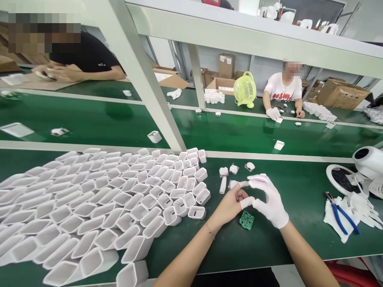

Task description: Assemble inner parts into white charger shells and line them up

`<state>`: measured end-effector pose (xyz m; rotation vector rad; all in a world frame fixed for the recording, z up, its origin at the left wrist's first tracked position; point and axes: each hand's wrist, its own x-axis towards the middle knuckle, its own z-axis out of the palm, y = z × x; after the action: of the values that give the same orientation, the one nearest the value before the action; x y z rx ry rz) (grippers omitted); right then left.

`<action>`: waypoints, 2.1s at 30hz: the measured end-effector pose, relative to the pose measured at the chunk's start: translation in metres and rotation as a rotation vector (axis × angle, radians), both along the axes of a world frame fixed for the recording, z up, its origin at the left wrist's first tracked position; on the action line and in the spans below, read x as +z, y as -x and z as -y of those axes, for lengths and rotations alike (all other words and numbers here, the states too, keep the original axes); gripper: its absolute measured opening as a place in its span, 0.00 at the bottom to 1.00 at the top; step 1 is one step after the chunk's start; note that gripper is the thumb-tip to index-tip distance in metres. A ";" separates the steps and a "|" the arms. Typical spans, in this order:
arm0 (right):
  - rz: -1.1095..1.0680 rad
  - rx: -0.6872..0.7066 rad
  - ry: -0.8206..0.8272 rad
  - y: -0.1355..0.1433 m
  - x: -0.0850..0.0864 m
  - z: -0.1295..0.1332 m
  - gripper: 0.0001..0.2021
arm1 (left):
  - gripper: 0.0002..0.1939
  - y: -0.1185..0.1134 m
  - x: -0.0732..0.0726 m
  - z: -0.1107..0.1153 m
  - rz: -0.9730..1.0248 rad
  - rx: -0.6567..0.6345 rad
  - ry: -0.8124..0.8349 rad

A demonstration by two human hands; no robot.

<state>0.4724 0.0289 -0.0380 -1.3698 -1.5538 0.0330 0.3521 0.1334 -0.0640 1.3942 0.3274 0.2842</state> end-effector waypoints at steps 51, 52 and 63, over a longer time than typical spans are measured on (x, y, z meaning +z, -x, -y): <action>-0.921 0.481 0.416 0.003 -0.002 -0.007 0.19 | 0.20 0.018 0.008 0.023 -0.175 -0.182 -0.694; -0.940 0.494 0.458 0.004 -0.002 -0.006 0.18 | 0.23 0.019 0.010 0.022 -0.166 -0.204 -0.643; -0.813 0.671 0.499 0.005 -0.004 -0.002 0.16 | 0.41 0.020 0.011 0.028 -0.061 -0.267 -0.524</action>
<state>0.4675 0.0312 -0.0425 -0.9176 -1.2390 1.2945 0.3323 0.1058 -0.0525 1.9446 0.1138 0.1075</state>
